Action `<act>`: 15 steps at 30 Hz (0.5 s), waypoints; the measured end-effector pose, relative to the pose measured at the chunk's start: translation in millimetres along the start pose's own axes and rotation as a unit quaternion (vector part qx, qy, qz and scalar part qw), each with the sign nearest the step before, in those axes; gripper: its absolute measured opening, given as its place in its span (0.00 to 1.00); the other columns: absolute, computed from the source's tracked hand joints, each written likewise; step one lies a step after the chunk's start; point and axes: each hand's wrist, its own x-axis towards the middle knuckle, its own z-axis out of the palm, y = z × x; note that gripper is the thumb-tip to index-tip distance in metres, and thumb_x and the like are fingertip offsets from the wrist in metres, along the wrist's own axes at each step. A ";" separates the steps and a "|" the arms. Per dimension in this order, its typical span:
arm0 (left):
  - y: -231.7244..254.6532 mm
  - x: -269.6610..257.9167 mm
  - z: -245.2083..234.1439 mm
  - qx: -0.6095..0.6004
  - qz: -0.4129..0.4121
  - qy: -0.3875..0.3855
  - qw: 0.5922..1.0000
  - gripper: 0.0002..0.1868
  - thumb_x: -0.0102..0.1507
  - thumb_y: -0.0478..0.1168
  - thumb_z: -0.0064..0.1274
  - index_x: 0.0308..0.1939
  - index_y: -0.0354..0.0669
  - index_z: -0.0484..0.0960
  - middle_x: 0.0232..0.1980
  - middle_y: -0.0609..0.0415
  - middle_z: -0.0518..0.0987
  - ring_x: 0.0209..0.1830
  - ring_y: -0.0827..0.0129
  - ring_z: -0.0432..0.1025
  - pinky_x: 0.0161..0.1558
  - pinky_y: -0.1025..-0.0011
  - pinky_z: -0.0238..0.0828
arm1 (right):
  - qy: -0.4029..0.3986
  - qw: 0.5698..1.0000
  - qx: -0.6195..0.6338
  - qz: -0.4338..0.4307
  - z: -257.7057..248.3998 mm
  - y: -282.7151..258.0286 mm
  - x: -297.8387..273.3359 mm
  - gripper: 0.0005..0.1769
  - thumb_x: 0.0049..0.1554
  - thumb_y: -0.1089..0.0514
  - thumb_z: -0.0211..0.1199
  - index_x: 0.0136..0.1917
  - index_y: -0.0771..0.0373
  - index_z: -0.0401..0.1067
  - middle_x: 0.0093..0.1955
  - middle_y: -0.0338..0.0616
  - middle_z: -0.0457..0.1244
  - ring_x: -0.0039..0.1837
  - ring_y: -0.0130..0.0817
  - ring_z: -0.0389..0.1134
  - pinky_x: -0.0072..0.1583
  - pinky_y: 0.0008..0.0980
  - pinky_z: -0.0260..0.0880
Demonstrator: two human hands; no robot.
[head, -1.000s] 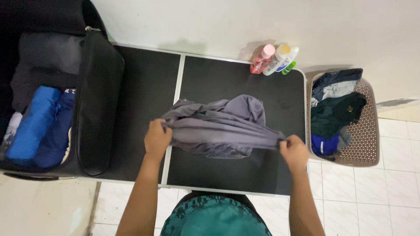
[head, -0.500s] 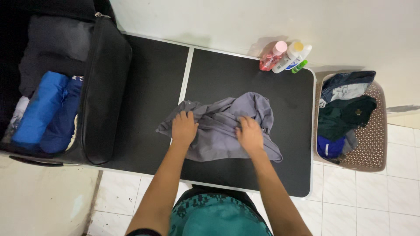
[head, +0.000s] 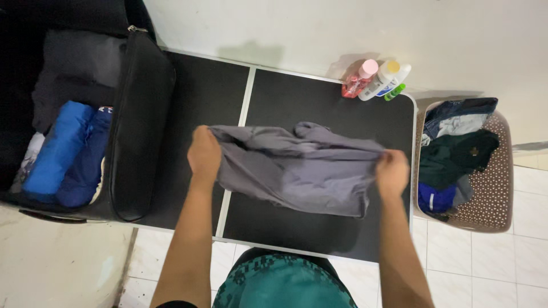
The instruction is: The person folds a blue shirt on a black table, rolling it into a compact bundle and placing it into an open suitcase. They then pick up a grey shirt from a laundry basket, unfold it, and lay it flat on the table.
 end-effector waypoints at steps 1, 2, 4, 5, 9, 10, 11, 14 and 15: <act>-2.2 4.0 -6.3 -0.010 -0.012 0.008 1.000 0.13 0.73 0.43 0.39 0.54 0.38 0.73 0.53 0.37 0.78 0.48 0.37 0.74 0.49 0.46 0.69 | 0.026 0.999 -0.018 0.006 -8.6 17.7 7.7 0.10 0.64 0.56 0.61 0.53 0.65 0.76 0.50 0.59 0.69 0.53 0.61 0.71 0.54 0.51 0.70; -4.4 7.2 -8.1 -0.020 -0.023 0.017 0.999 0.13 0.73 0.43 0.38 0.54 0.37 0.73 0.53 0.37 0.78 0.49 0.37 0.74 0.49 0.46 0.69 | 0.035 0.999 -0.021 0.028 -16.3 34.9 10.9 0.10 0.65 0.56 0.62 0.53 0.65 0.76 0.51 0.59 0.69 0.53 0.60 0.71 0.55 0.51 0.70; -10.7 6.3 -0.1 0.011 -0.014 -0.007 1.000 0.13 0.73 0.42 0.39 0.52 0.37 0.73 0.52 0.36 0.78 0.50 0.38 0.74 0.51 0.46 0.69 | 0.053 0.996 -0.041 0.063 -25.8 62.0 8.8 0.10 0.66 0.56 0.62 0.52 0.65 0.77 0.51 0.58 0.69 0.54 0.59 0.71 0.55 0.52 0.70; -16.1 3.4 6.7 0.027 -0.010 -0.019 0.999 0.12 0.73 0.42 0.39 0.51 0.37 0.73 0.51 0.36 0.78 0.51 0.38 0.74 0.52 0.46 0.69 | 0.062 0.994 -0.057 0.075 -28.2 70.6 4.9 0.10 0.66 0.55 0.63 0.52 0.65 0.77 0.51 0.58 0.69 0.54 0.59 0.71 0.55 0.52 0.70; -21.0 -34.4 53.2 -0.030 0.120 -0.033 0.992 0.11 0.68 0.39 0.43 0.48 0.32 0.72 0.49 0.30 0.73 0.50 0.35 0.70 0.53 0.46 0.67 | 0.138 0.961 -0.241 -0.002 -12.1 54.7 -14.2 0.18 0.51 0.57 0.69 0.53 0.67 0.76 0.51 0.63 0.67 0.52 0.59 0.69 0.51 0.52 0.68; -16.4 -41.1 63.3 -0.061 0.159 -0.027 0.985 0.11 0.68 0.37 0.43 0.49 0.30 0.71 0.49 0.29 0.72 0.50 0.34 0.69 0.54 0.46 0.67 | 0.126 0.968 -0.204 -0.081 -4.1 37.9 -20.2 0.19 0.52 0.58 0.67 0.56 0.68 0.74 0.55 0.60 0.66 0.58 0.57 0.67 0.59 0.52 0.67; -12.0 -46.2 68.5 -0.050 0.135 -0.062 0.988 0.12 0.66 0.39 0.47 0.47 0.31 0.71 0.48 0.30 0.72 0.49 0.35 0.69 0.53 0.46 0.67 | 0.112 0.967 -0.165 -0.159 4.8 16.3 -27.6 0.21 0.54 0.60 0.66 0.60 0.68 0.72 0.59 0.57 0.66 0.63 0.55 0.66 0.66 0.52 0.66; 11.1 -69.0 81.8 -0.006 0.100 -0.133 0.986 0.18 0.60 0.43 0.56 0.44 0.32 0.70 0.47 0.33 0.72 0.48 0.38 0.71 0.50 0.47 0.68 | -0.103 0.970 -0.007 -0.219 36.3 -65.8 -49.7 0.09 0.53 0.62 0.64 0.48 0.64 0.75 0.56 0.54 0.67 0.60 0.53 0.66 0.64 0.50 0.65; 16.4 -72.5 86.3 0.015 0.115 -0.133 0.984 0.18 0.58 0.42 0.56 0.44 0.33 0.69 0.47 0.34 0.72 0.48 0.38 0.71 0.50 0.48 0.69 | -0.134 0.953 0.066 -0.262 41.2 -88.0 -59.4 0.12 0.54 0.61 0.64 0.52 0.66 0.75 0.57 0.55 0.67 0.60 0.55 0.65 0.63 0.50 0.64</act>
